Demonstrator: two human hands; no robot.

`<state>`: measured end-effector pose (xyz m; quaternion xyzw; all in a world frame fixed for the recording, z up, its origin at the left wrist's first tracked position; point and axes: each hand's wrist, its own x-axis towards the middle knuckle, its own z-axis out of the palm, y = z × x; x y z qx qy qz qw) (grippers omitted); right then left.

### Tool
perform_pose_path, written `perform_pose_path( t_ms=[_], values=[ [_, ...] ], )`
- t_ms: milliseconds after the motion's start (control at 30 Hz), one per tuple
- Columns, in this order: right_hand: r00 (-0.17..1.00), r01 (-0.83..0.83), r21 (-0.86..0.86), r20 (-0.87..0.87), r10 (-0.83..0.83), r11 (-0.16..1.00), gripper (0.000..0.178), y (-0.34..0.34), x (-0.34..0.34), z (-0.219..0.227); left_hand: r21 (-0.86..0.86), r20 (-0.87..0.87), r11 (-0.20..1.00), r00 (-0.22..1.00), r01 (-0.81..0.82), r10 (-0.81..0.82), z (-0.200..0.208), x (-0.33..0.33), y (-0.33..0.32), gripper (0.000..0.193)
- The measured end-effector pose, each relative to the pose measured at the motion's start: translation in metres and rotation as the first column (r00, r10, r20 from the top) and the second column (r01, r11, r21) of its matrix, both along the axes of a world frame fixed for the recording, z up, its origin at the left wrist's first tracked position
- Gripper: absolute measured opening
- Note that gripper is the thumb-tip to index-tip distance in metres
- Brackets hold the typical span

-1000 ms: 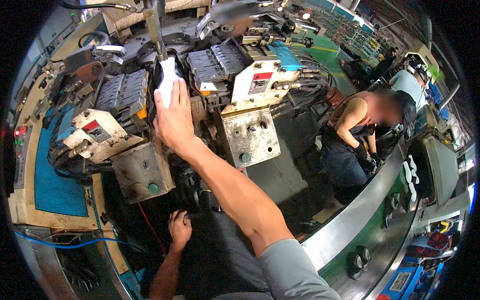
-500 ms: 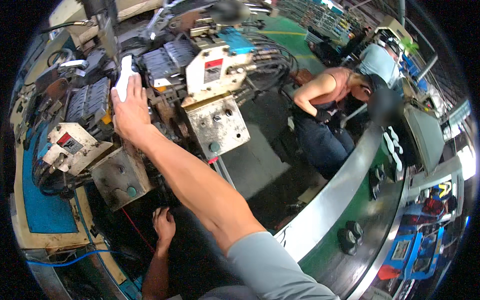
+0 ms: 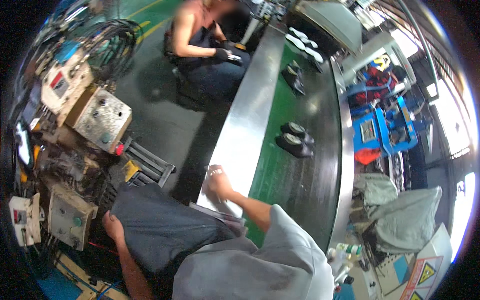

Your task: Placing shoe uppers and soles into a lasting machine to shape and attach them.

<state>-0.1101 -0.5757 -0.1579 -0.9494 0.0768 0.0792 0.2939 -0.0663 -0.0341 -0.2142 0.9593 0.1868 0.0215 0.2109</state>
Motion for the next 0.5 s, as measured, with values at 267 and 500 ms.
perform_pose_path(
  t_ms=[267, 500],
  values=[
    [0.741, 0.665, -0.406, 0.258, -0.619, 0.627, 0.079, -0.361, -0.153, 0.006, 0.034, 0.056, 0.997, 0.996, 0.064, -0.066, -0.016, -0.008, 0.018, 0.04],
    [0.768, 0.632, -0.351, 0.164, -0.619, 0.691, 0.101, -0.473, -0.076, -0.011, 0.074, 0.006, 0.997, 0.999, 0.033, -0.033, 0.022, -0.035, 0.023, 0.037]
  ],
)
